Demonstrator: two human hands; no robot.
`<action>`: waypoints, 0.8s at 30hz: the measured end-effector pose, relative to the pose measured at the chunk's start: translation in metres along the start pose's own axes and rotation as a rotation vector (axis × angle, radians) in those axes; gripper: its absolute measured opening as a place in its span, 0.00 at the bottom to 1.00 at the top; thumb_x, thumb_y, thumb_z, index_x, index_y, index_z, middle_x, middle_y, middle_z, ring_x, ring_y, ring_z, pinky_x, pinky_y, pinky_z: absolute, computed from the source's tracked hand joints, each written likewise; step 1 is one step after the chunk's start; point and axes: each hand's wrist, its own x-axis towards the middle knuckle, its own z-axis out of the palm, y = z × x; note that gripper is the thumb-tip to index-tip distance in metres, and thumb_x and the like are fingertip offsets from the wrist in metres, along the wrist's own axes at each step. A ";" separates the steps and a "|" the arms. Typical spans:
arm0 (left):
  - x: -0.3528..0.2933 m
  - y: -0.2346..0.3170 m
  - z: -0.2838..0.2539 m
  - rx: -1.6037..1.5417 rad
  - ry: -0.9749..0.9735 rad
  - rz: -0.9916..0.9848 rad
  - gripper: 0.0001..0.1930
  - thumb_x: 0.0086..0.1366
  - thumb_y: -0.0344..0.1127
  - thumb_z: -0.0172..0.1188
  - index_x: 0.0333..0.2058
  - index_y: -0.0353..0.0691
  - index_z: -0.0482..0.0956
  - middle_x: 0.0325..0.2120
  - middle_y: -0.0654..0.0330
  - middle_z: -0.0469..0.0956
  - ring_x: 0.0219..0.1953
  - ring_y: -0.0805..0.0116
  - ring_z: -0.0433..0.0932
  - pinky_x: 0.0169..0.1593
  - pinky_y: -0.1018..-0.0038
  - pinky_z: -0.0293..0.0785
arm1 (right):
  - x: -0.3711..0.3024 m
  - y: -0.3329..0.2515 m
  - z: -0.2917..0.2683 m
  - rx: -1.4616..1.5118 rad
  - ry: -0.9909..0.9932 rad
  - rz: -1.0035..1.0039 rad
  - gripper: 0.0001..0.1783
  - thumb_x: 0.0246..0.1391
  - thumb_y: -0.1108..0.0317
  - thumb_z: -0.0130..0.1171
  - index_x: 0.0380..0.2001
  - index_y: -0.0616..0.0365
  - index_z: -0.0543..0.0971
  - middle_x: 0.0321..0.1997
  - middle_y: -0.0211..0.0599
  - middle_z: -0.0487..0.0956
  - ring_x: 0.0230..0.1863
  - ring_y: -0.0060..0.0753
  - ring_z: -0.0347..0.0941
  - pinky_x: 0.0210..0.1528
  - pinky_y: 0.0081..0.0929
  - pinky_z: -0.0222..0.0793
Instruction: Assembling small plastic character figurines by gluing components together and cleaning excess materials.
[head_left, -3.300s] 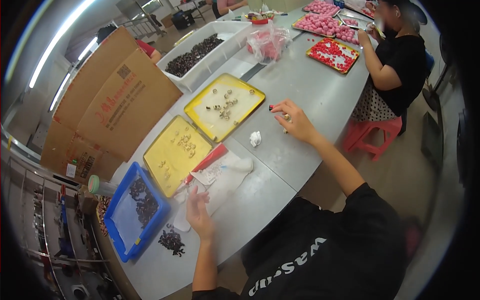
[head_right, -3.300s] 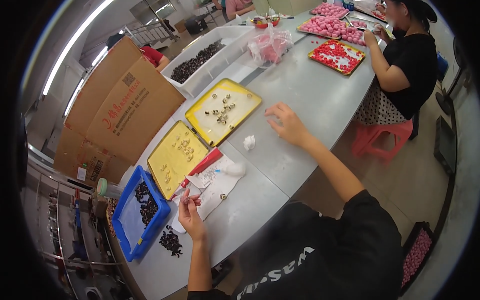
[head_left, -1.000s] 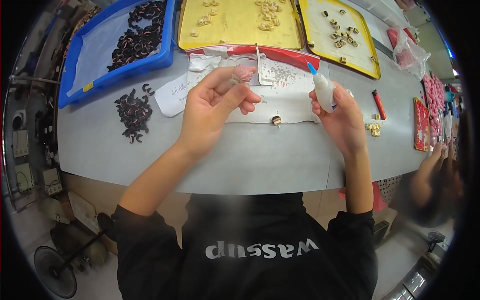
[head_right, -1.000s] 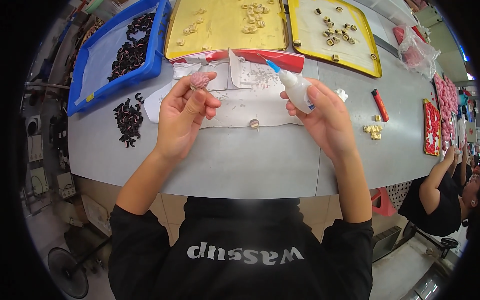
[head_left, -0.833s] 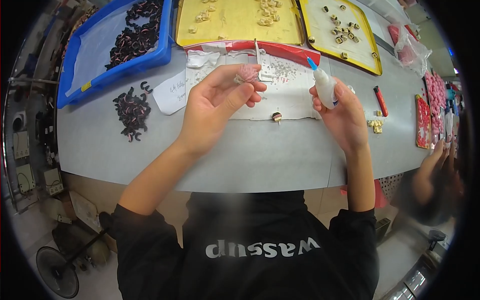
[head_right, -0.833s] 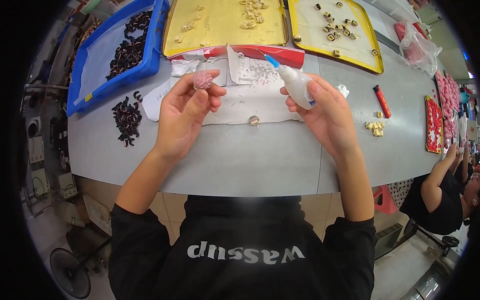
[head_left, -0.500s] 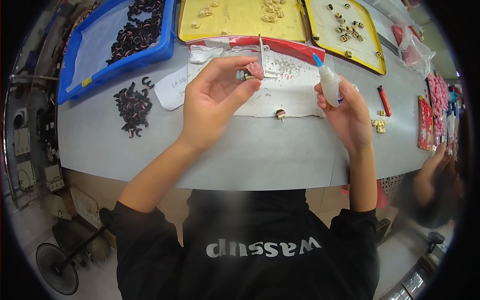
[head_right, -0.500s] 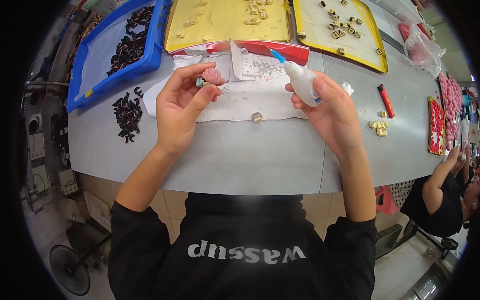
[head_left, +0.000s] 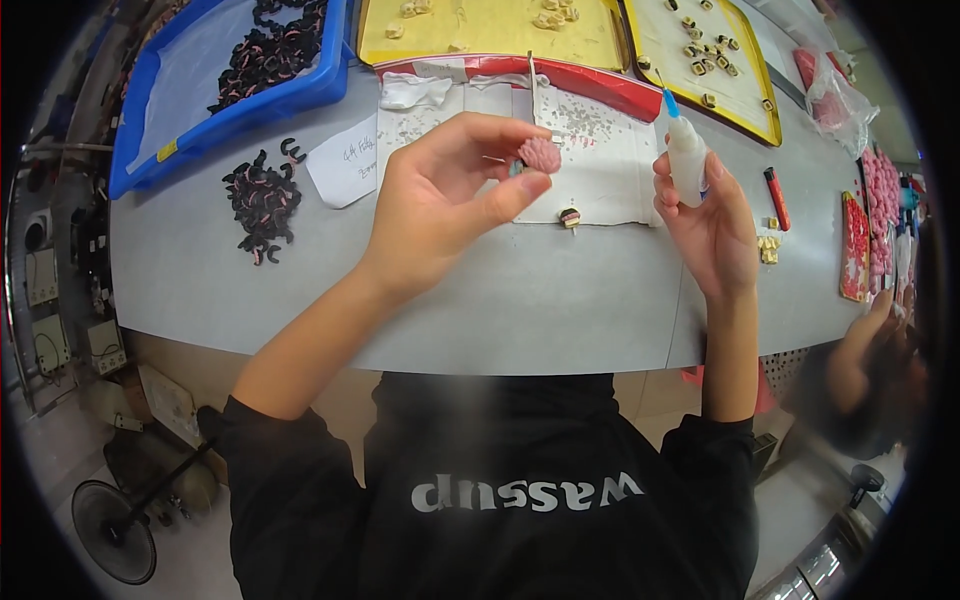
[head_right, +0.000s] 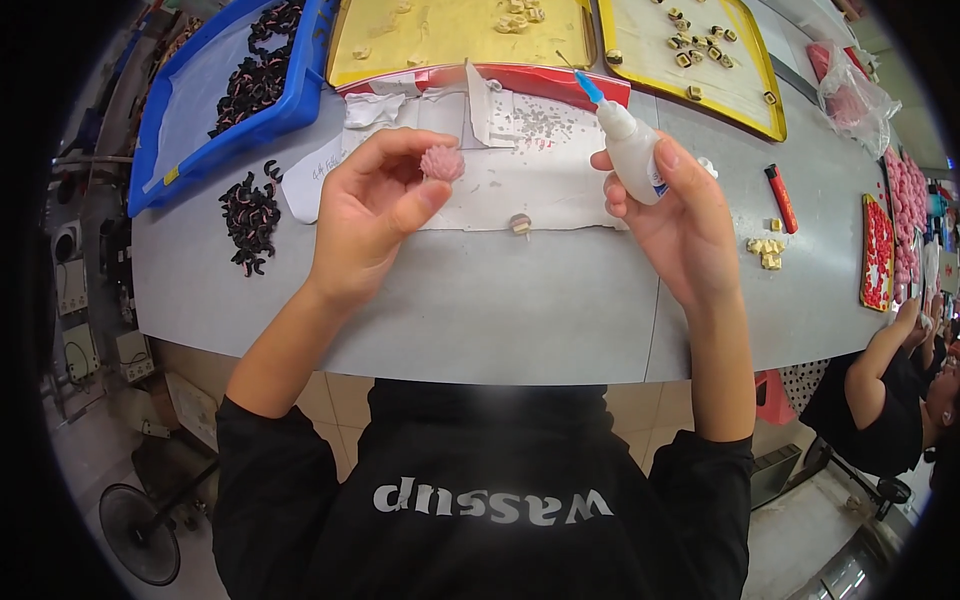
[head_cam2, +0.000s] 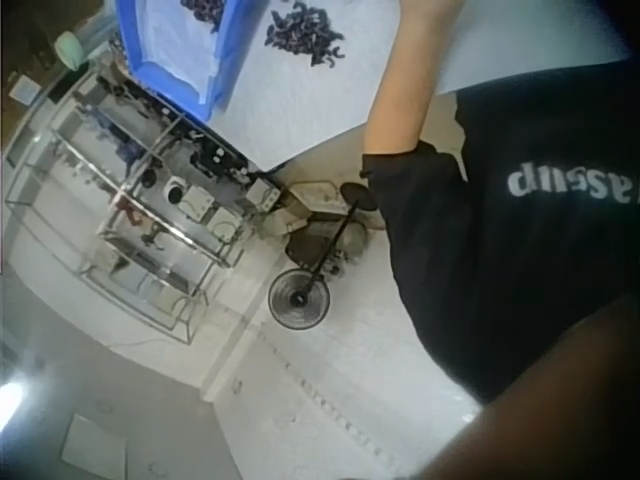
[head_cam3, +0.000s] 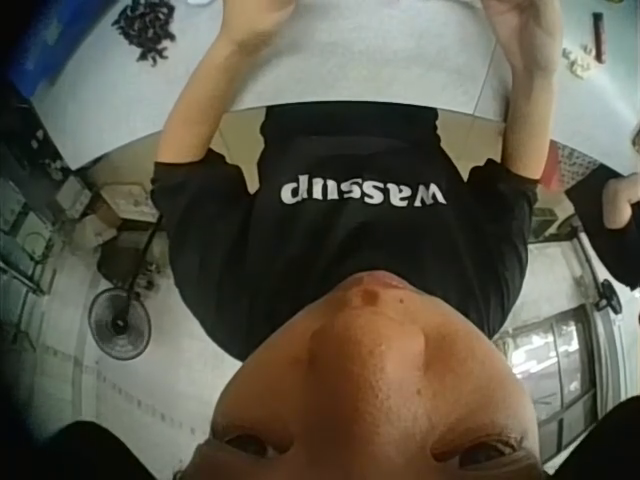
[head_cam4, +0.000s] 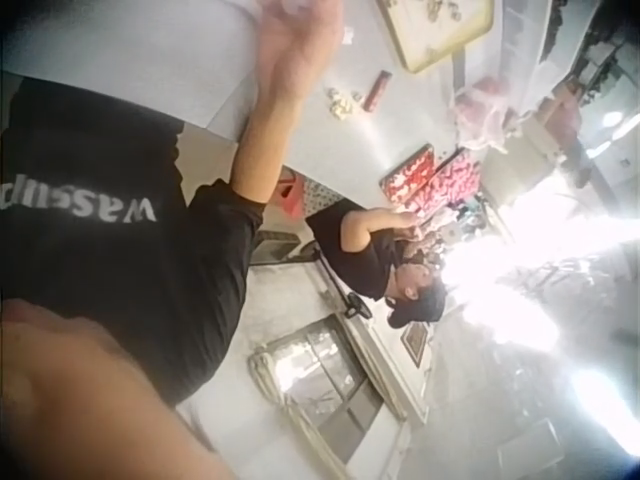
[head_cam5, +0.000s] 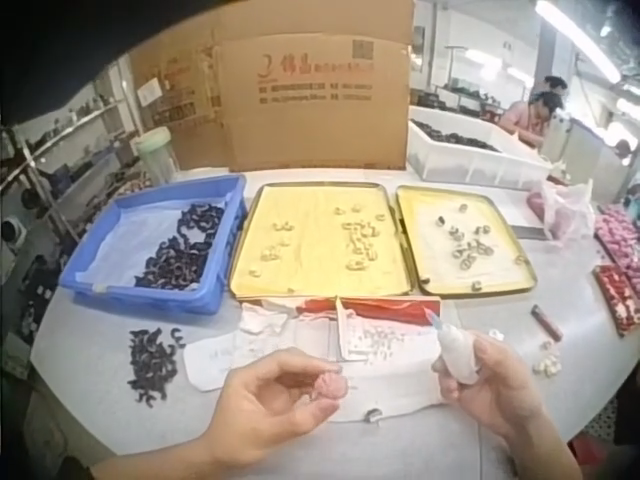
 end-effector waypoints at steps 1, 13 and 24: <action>0.000 0.000 -0.001 0.029 -0.055 0.038 0.13 0.53 0.24 0.56 0.40 0.33 0.70 0.36 0.60 0.72 0.40 0.74 0.71 0.45 0.76 0.67 | 0.000 0.000 -0.001 0.006 0.002 -0.003 0.24 0.56 0.59 0.42 0.50 0.67 0.60 0.40 0.44 0.69 0.32 0.24 0.61 0.37 0.18 0.59; -0.004 0.005 0.005 -0.397 -0.154 -0.354 0.20 0.59 0.36 0.54 0.48 0.36 0.62 0.39 0.55 0.70 0.42 0.68 0.72 0.45 0.78 0.70 | -0.003 0.002 -0.006 -0.059 -0.035 -0.056 0.23 0.56 0.58 0.43 0.49 0.64 0.61 0.42 0.43 0.68 0.30 0.21 0.60 0.35 0.16 0.58; -0.008 -0.006 0.016 -0.450 -0.255 -0.516 0.19 0.57 0.38 0.56 0.44 0.42 0.62 0.39 0.56 0.70 0.43 0.67 0.73 0.42 0.83 0.73 | -0.005 0.000 -0.011 -0.055 0.033 -0.275 0.21 0.53 0.48 0.47 0.38 0.55 0.67 0.46 0.51 0.72 0.18 0.09 0.54 0.29 0.12 0.56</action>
